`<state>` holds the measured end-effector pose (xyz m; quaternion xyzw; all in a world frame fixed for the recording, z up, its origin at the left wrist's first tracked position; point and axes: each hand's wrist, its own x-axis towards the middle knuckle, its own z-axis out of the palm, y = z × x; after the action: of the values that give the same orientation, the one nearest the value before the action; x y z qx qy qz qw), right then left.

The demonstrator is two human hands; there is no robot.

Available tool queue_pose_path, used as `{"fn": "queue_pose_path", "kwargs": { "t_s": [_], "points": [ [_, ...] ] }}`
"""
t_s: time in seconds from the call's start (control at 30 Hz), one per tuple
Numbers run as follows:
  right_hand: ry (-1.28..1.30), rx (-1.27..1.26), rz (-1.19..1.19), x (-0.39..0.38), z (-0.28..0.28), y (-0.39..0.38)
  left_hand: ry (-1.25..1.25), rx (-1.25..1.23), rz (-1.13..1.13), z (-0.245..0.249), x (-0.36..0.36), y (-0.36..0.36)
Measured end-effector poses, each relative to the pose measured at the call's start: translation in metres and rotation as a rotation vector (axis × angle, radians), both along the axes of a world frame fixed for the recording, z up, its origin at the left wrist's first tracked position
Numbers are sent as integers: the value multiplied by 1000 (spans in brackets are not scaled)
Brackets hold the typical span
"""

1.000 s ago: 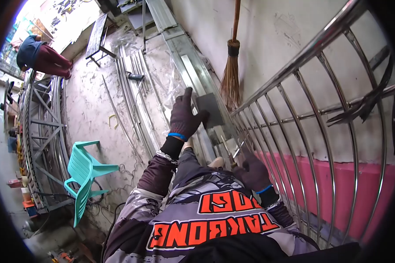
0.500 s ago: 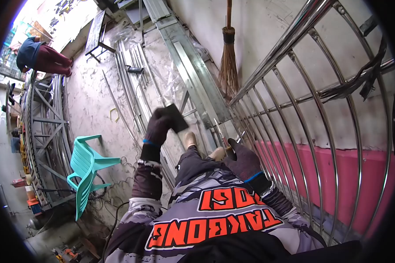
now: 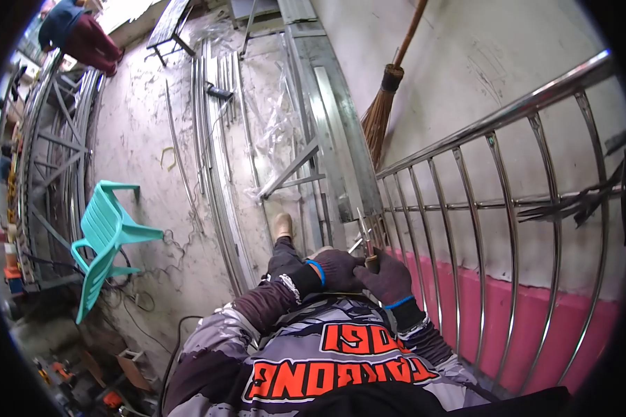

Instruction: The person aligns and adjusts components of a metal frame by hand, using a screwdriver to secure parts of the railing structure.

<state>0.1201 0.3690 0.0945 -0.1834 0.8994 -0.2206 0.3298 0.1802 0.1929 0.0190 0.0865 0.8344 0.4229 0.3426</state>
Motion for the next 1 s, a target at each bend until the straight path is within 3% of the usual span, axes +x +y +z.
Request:
{"fn": "queue_pose_path", "kwargs": {
  "t_s": [0.07, 0.17, 0.27, 0.57, 0.7, 0.77, 0.9, 0.97, 1.0],
  "points": [
    [7, 37, 5, 1, -3, -1, 180, 37, 14, -25, 5, 12],
    [72, 63, -52, 6, -6, -5, 252, 200, 97, -10, 17, 17],
    [67, 73, -61, 8, -10, -2, 306, 74, 67, -24, 15, 20],
    [239, 36, 25, 14, -17, 8, 288, 83, 132, -44, 17, 39],
    [69, 165, 42, 14, 8, -6, 303, 20, 134, -24, 11, 19],
    [-3, 200, 15, 17, 11, -4, 212, -65, 244, -29, 11, 13],
    [-33, -24, -6, 11, -16, 18, 169, -77, 173, -19, 11, -7],
    [-107, -223, -73, 14, -9, 34, -2, -29, 192, -6, 17, -36],
    [-103, -241, -76, 16, -11, 47, 21, 60, 269, -23, 29, -51]
  ]
}}
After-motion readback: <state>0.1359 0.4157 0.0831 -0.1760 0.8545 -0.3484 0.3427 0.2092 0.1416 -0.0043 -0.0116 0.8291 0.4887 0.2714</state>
